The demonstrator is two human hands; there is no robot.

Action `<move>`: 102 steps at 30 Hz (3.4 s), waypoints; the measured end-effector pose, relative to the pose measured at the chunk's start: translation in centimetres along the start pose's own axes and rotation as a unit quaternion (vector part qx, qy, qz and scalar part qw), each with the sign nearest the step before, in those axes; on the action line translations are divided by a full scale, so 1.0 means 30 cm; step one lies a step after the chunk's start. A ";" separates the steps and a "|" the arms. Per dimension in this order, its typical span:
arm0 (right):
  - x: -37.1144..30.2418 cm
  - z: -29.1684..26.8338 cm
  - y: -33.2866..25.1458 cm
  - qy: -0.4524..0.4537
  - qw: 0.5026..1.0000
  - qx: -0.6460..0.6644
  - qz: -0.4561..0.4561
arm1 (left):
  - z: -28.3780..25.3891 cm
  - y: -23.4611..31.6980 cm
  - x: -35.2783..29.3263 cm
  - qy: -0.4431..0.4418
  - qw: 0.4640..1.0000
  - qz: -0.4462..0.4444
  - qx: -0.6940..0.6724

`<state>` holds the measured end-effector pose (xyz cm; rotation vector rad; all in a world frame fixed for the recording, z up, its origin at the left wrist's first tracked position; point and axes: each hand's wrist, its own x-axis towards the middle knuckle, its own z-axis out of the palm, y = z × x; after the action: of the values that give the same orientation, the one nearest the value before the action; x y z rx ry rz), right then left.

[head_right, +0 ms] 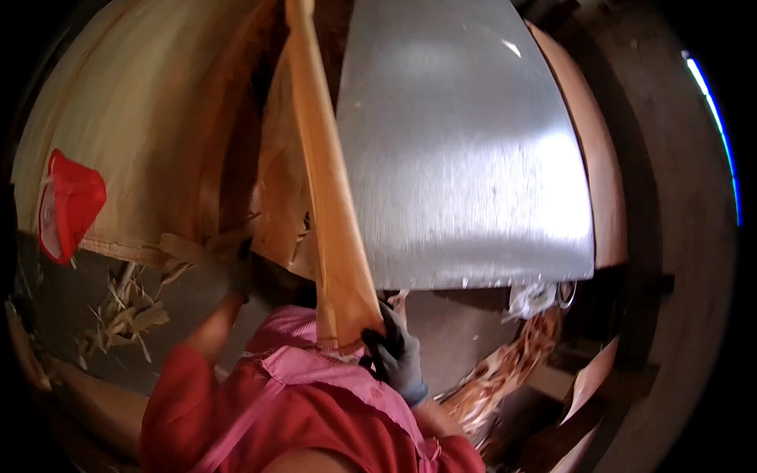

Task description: The person peels layers of wood veneer from a stack, places a piece on a metal work surface, and uses a utility knife and a metal ruler to measure and cut the veneer into a smaller piece.

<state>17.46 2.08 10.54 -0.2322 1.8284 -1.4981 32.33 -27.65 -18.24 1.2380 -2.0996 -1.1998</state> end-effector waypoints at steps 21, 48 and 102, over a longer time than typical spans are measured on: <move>-0.098 0.030 -0.036 -0.052 0.996 0.070 -0.024 | -0.384 0.278 0.048 0.027 0.948 -0.092 -0.302; -0.024 0.046 -0.064 -0.107 0.992 0.069 -0.006 | -0.684 0.242 0.198 0.091 0.967 0.021 -0.236; 0.311 -2.385 0.141 0.302 0.924 -0.124 -0.198 | 1.181 1.678 -0.409 -0.276 0.739 0.542 0.290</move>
<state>-33.61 52.97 5.30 -0.2973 2.5948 -1.7345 -11.01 10.90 5.78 -0.4185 -2.9894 -0.3309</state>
